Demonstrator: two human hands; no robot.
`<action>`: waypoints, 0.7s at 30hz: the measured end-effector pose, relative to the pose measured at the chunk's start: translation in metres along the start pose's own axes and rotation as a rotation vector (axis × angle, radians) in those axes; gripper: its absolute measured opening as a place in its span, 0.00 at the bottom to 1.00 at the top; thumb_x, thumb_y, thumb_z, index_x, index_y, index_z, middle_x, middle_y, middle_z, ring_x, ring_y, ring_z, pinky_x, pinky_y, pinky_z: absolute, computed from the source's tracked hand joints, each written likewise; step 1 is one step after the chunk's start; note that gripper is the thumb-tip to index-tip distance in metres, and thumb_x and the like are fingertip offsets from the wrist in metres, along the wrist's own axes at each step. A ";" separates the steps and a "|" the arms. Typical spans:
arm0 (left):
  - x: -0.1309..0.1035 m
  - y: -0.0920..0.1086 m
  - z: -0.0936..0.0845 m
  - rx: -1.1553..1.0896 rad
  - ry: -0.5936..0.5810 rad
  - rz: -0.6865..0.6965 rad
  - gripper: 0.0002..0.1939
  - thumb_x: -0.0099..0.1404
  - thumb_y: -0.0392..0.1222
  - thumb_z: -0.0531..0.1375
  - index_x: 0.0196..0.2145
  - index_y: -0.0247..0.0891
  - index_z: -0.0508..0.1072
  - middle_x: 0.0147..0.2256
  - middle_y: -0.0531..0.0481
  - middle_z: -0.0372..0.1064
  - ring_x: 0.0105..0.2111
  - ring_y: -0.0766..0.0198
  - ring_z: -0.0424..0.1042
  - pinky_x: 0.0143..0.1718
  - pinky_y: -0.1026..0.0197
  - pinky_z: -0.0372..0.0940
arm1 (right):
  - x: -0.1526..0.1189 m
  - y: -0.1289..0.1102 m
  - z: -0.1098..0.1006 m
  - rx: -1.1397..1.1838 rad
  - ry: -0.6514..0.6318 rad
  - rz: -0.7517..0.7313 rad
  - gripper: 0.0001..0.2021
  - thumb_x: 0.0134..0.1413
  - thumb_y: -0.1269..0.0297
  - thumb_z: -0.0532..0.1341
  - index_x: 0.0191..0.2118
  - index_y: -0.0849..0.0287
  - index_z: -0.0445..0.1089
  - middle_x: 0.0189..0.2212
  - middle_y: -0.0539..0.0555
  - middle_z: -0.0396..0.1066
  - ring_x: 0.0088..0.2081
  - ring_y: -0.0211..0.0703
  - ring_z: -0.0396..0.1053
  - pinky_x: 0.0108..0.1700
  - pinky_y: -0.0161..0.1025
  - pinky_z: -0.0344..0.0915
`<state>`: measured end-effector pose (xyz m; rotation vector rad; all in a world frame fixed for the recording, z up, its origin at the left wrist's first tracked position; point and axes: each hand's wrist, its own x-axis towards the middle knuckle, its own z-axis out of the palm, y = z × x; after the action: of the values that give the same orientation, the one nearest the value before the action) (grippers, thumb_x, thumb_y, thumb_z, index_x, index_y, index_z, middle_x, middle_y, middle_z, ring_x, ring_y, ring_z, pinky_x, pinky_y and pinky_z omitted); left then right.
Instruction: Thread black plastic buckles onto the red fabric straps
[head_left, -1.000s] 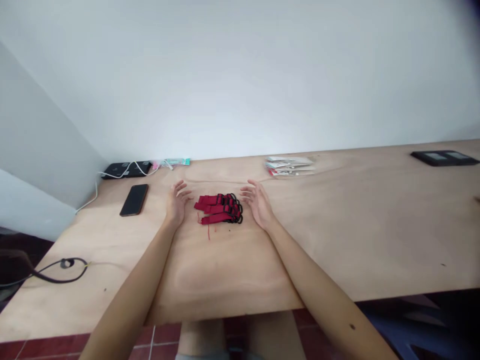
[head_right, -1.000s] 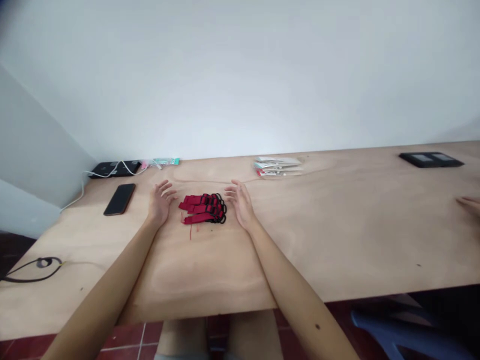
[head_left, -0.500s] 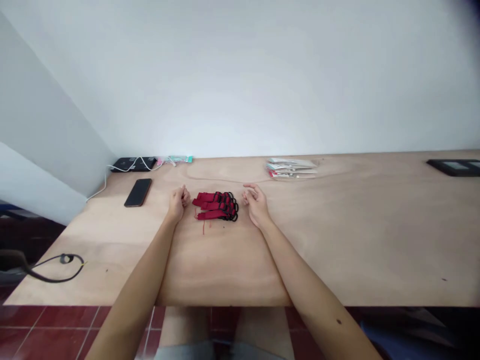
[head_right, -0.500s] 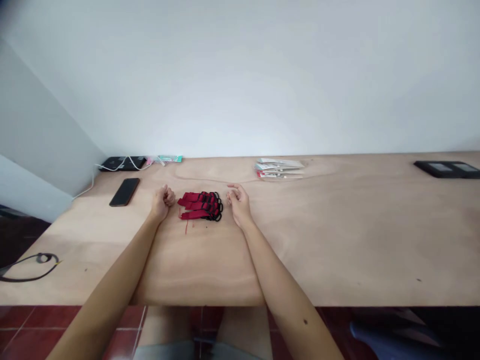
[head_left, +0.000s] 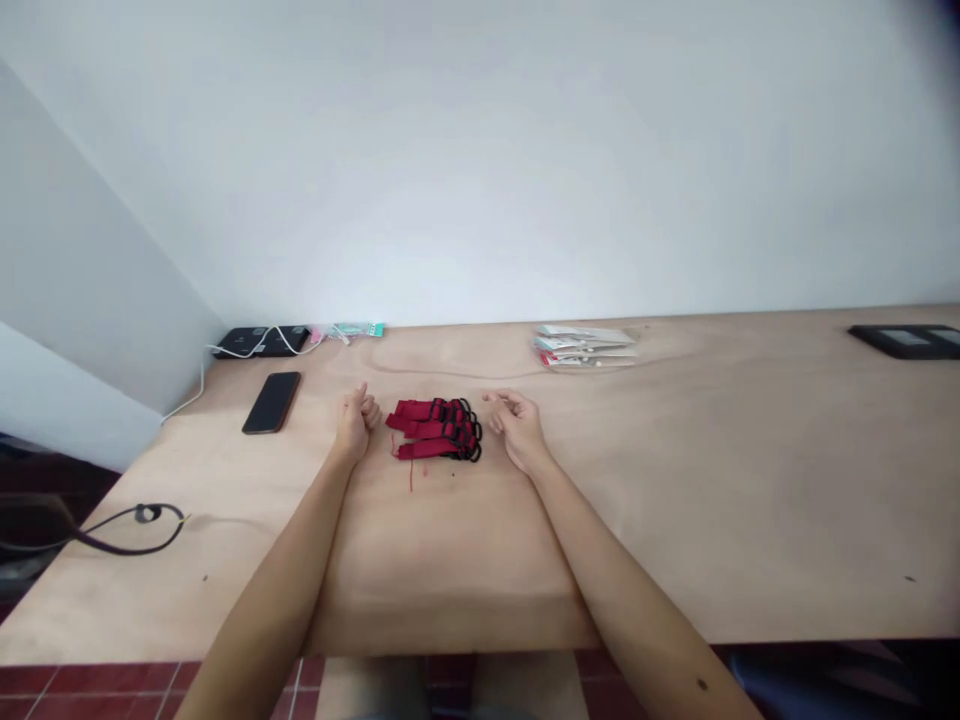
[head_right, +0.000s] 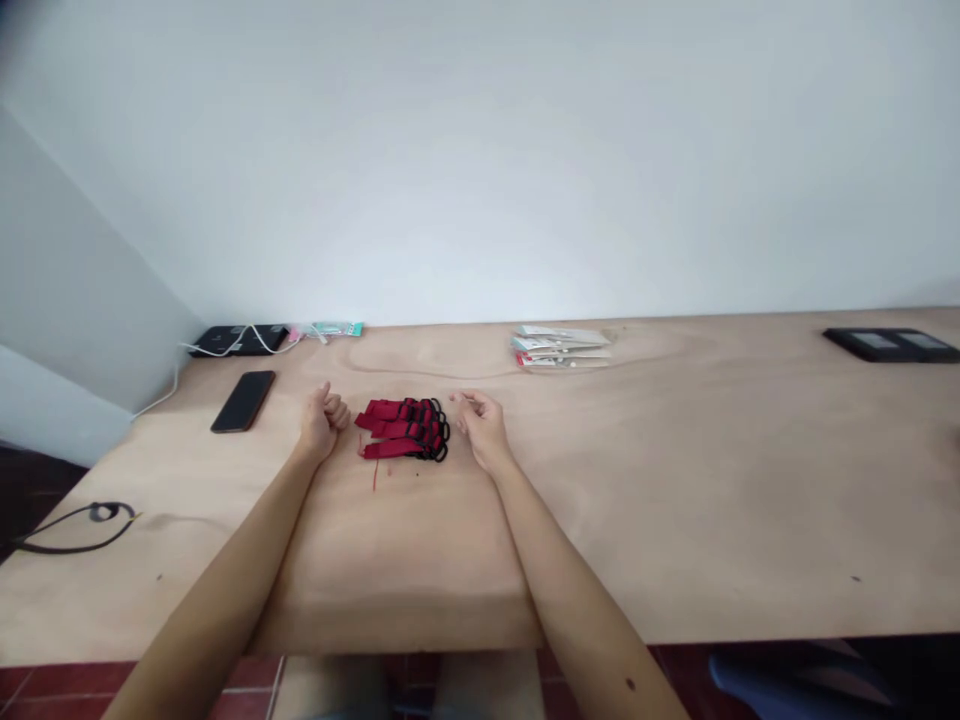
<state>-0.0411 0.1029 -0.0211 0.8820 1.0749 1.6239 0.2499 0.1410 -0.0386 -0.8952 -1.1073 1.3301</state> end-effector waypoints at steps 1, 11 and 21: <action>0.001 0.000 0.001 -0.012 0.011 -0.014 0.39 0.68 0.67 0.64 0.20 0.43 0.43 0.17 0.63 0.34 0.14 0.73 0.38 0.16 0.64 0.40 | 0.000 -0.001 0.000 0.009 -0.005 0.001 0.22 0.55 0.40 0.73 0.34 0.57 0.76 0.17 0.43 0.56 0.20 0.34 0.52 0.24 0.36 0.51; -0.002 -0.004 0.004 -0.018 -0.007 -0.004 0.40 0.64 0.65 0.69 0.19 0.43 0.45 0.17 0.63 0.35 0.15 0.75 0.38 0.18 0.64 0.40 | -0.008 -0.005 0.001 -0.175 -0.079 -0.100 0.34 0.66 0.34 0.61 0.19 0.54 0.55 0.18 0.46 0.52 0.23 0.37 0.51 0.29 0.39 0.54; -0.002 -0.007 0.003 0.111 -0.013 0.035 0.39 0.64 0.70 0.66 0.19 0.44 0.46 0.17 0.63 0.36 0.17 0.73 0.38 0.20 0.61 0.39 | -0.028 -0.018 0.011 -0.569 -0.307 -0.378 0.14 0.70 0.50 0.64 0.43 0.55 0.78 0.41 0.57 0.74 0.47 0.52 0.72 0.54 0.48 0.68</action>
<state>-0.0355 0.1026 -0.0266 0.9874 1.1555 1.5971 0.2468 0.1109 -0.0209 -0.8363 -1.8507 0.8612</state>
